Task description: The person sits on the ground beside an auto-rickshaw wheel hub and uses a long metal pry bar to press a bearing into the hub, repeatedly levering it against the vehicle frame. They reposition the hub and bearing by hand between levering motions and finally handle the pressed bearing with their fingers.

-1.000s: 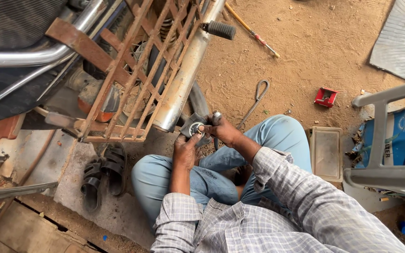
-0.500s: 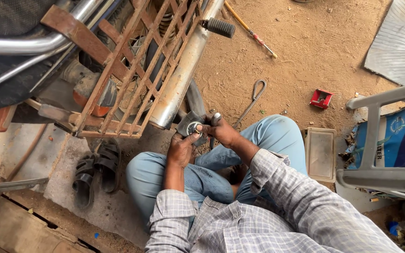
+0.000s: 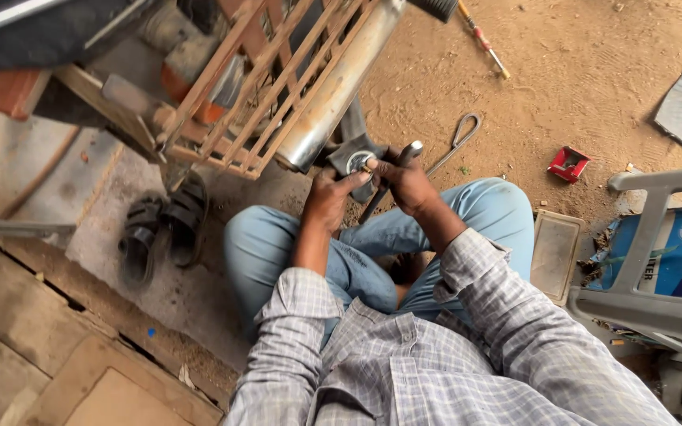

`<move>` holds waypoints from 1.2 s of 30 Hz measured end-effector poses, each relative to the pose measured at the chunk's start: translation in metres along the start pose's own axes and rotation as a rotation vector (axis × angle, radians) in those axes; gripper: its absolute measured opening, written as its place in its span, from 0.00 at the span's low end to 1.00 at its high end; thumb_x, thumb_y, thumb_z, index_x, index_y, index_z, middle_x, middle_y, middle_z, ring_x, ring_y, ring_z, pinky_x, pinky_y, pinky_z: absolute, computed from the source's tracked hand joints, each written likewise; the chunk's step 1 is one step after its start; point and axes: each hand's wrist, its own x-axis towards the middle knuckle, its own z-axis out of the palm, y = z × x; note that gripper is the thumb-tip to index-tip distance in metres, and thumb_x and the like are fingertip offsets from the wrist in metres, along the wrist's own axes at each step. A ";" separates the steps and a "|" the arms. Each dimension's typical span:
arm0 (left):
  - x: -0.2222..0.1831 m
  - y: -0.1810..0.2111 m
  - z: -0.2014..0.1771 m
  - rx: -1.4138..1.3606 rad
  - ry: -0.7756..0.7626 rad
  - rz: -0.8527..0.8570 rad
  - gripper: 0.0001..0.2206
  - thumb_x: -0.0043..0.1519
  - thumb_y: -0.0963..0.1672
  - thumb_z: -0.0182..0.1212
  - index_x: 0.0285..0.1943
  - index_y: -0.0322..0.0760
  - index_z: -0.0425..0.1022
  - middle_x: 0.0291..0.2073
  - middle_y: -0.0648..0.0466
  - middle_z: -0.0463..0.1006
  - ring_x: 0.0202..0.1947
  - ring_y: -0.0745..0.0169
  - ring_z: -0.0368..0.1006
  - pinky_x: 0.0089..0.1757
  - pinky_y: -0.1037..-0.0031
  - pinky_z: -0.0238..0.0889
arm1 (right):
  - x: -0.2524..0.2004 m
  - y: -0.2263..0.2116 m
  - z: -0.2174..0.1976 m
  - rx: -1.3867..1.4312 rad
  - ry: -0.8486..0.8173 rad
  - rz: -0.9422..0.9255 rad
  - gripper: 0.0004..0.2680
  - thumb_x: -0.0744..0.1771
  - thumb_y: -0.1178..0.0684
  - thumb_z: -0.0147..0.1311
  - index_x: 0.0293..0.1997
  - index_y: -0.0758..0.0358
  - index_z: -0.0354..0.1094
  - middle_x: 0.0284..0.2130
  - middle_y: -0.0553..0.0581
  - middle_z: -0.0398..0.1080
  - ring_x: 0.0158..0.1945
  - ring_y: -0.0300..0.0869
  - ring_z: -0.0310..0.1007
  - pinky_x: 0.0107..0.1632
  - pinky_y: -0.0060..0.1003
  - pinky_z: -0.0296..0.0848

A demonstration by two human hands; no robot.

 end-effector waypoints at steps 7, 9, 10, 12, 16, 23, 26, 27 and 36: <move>-0.009 0.012 0.007 -0.065 -0.108 0.045 0.11 0.60 0.39 0.69 0.51 0.35 0.80 0.40 0.54 0.83 0.42 0.62 0.78 0.48 0.69 0.71 | -0.006 -0.014 0.007 0.108 0.015 0.008 0.08 0.67 0.55 0.62 0.48 0.66 0.70 0.33 0.51 0.72 0.33 0.35 0.69 0.35 0.30 0.67; -0.007 0.006 0.001 -0.082 -0.075 0.047 0.11 0.60 0.39 0.69 0.52 0.36 0.80 0.41 0.55 0.82 0.43 0.63 0.77 0.48 0.70 0.70 | -0.006 -0.017 0.009 0.089 0.003 0.002 0.09 0.67 0.55 0.61 0.49 0.66 0.70 0.33 0.51 0.71 0.33 0.35 0.68 0.36 0.30 0.67; -0.007 0.003 -0.001 -0.094 -0.046 0.047 0.12 0.60 0.38 0.69 0.52 0.36 0.79 0.42 0.55 0.81 0.44 0.65 0.76 0.49 0.70 0.69 | -0.006 -0.018 0.009 0.075 -0.007 -0.008 0.09 0.68 0.55 0.61 0.50 0.67 0.69 0.33 0.50 0.71 0.33 0.35 0.68 0.36 0.30 0.67; -0.003 -0.005 -0.005 -0.148 -0.027 0.056 0.12 0.59 0.38 0.69 0.52 0.37 0.79 0.43 0.56 0.81 0.46 0.65 0.76 0.50 0.70 0.69 | -0.004 -0.019 0.010 0.063 0.001 0.001 0.10 0.68 0.55 0.61 0.51 0.66 0.70 0.33 0.50 0.71 0.33 0.35 0.68 0.36 0.29 0.67; 0.000 -0.014 -0.013 -0.133 0.051 0.121 0.13 0.58 0.36 0.66 0.52 0.35 0.77 0.45 0.53 0.81 0.48 0.62 0.76 0.52 0.68 0.71 | 0.001 -0.022 0.004 -0.208 0.034 -0.066 0.11 0.70 0.52 0.57 0.54 0.68 0.71 0.35 0.52 0.73 0.34 0.34 0.69 0.38 0.29 0.70; -0.004 -0.021 -0.015 -0.251 0.227 0.121 0.18 0.57 0.34 0.61 0.58 0.31 0.72 0.46 0.52 0.79 0.45 0.62 0.76 0.46 0.71 0.72 | -0.004 -0.057 -0.064 -0.772 0.127 -0.220 0.09 0.71 0.52 0.53 0.57 0.57 0.73 0.41 0.52 0.74 0.34 0.40 0.74 0.37 0.36 0.74; -0.004 -0.026 -0.016 -0.201 0.255 0.036 0.14 0.56 0.35 0.56 0.52 0.28 0.73 0.41 0.49 0.79 0.36 0.58 0.77 0.35 0.63 0.77 | 0.000 -0.048 -0.128 -1.482 -0.071 -0.518 0.14 0.66 0.60 0.53 0.56 0.51 0.75 0.46 0.58 0.75 0.44 0.51 0.76 0.43 0.45 0.75; -0.002 -0.038 -0.024 -0.177 0.250 0.071 0.15 0.57 0.34 0.56 0.53 0.26 0.74 0.42 0.48 0.79 0.38 0.59 0.77 0.37 0.67 0.76 | -0.001 -0.045 -0.144 -1.655 -0.099 -0.339 0.14 0.66 0.62 0.52 0.55 0.48 0.75 0.44 0.56 0.75 0.45 0.52 0.76 0.45 0.46 0.74; -0.015 -0.029 -0.011 0.017 0.276 -0.067 0.17 0.56 0.34 0.55 0.56 0.27 0.73 0.45 0.49 0.79 0.42 0.62 0.75 0.44 0.74 0.67 | 0.022 -0.005 -0.278 -2.026 -0.057 0.234 0.07 0.70 0.55 0.50 0.46 0.51 0.76 0.39 0.54 0.76 0.45 0.47 0.78 0.56 0.45 0.70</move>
